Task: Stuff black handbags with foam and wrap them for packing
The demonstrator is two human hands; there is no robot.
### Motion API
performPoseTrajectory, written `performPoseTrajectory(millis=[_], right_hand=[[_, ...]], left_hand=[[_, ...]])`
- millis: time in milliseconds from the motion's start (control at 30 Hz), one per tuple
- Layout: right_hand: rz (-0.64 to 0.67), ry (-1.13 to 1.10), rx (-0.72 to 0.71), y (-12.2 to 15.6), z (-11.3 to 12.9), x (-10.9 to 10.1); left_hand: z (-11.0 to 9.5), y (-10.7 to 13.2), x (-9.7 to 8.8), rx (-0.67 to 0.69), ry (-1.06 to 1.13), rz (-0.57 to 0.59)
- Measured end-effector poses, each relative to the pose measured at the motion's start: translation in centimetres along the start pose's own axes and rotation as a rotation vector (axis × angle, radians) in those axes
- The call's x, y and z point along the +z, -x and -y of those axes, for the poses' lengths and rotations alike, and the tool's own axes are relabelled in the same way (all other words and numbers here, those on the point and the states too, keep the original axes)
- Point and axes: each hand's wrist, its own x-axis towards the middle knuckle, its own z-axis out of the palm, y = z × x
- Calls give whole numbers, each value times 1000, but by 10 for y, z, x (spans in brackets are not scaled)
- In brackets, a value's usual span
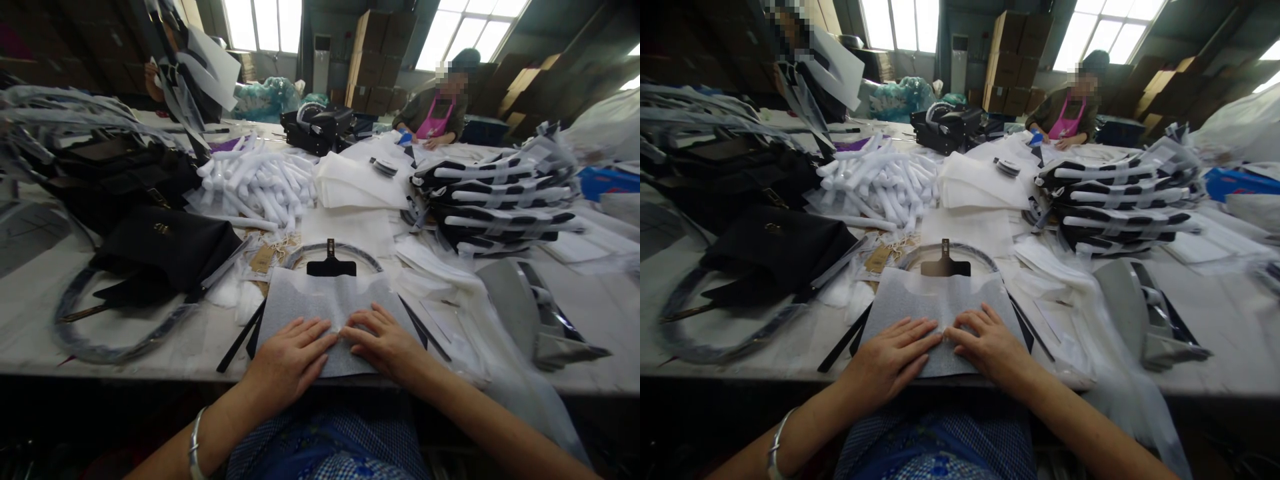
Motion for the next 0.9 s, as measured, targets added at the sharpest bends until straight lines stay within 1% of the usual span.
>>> performPoseTrajectory(millis=[167,367,500,600,700,900], right_hand=[[15,-20,3,0,0,0],[44,-15,61,-1,1,0],[62,-56,46,-1,1,-3],[47,-76,39,0,0,-2],[21,-55,63,1,0,1],[24,-60,59,-1,2,0]], left_hand=[[0,0,0,0,13,-11],[1,1,0,-6,19,-3],[0,1,-1,-7,23,-11],[-1,0,-1,-5,26,-18],[0,1,-1,-11,34,-18],[0,1,-1,-16,30,-4]])
